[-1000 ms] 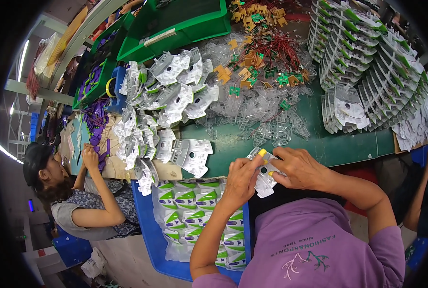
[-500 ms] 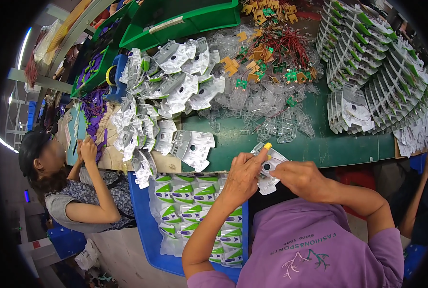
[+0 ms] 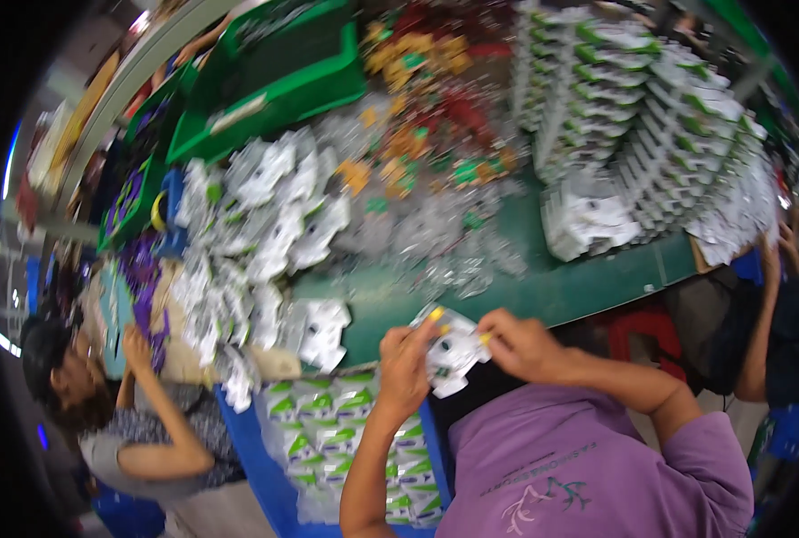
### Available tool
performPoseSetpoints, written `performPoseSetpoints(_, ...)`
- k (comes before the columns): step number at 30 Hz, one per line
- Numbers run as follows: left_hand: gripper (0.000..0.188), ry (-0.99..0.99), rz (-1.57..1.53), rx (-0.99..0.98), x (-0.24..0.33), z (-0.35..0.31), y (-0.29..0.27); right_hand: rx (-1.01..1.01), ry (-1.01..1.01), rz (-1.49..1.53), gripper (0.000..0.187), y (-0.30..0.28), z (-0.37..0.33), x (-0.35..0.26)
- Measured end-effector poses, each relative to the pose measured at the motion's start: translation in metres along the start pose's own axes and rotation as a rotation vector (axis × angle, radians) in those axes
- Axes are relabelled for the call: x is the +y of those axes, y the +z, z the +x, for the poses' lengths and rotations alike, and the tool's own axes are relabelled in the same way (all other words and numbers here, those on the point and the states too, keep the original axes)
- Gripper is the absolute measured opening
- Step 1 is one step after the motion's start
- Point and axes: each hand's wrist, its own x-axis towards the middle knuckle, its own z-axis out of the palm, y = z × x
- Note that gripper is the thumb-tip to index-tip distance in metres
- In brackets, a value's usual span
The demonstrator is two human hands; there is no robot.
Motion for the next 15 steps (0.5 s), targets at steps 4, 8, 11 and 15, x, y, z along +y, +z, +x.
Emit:
performPoseSetpoints(4,0.033,-0.02,-0.045,0.249,0.03,0.012,-0.014,0.093,-0.011,0.103,0.02,-0.027,-0.009,-0.005)
performPoseSetpoints(8,0.028,-0.002,0.018,0.318,0.043,0.022,-0.018,0.473,-0.071,-0.073,0.017,-0.099,-0.024,-0.014)
performPoseSetpoints(11,0.022,-0.018,-0.07,0.202,0.044,0.028,0.008,0.671,0.071,0.268,0.015,-0.14,-0.024,0.001)
performPoseSetpoints(15,0.025,-0.036,-0.226,0.124,0.071,0.054,0.041,0.786,0.108,0.26,0.015,-0.159,-0.014,0.015)
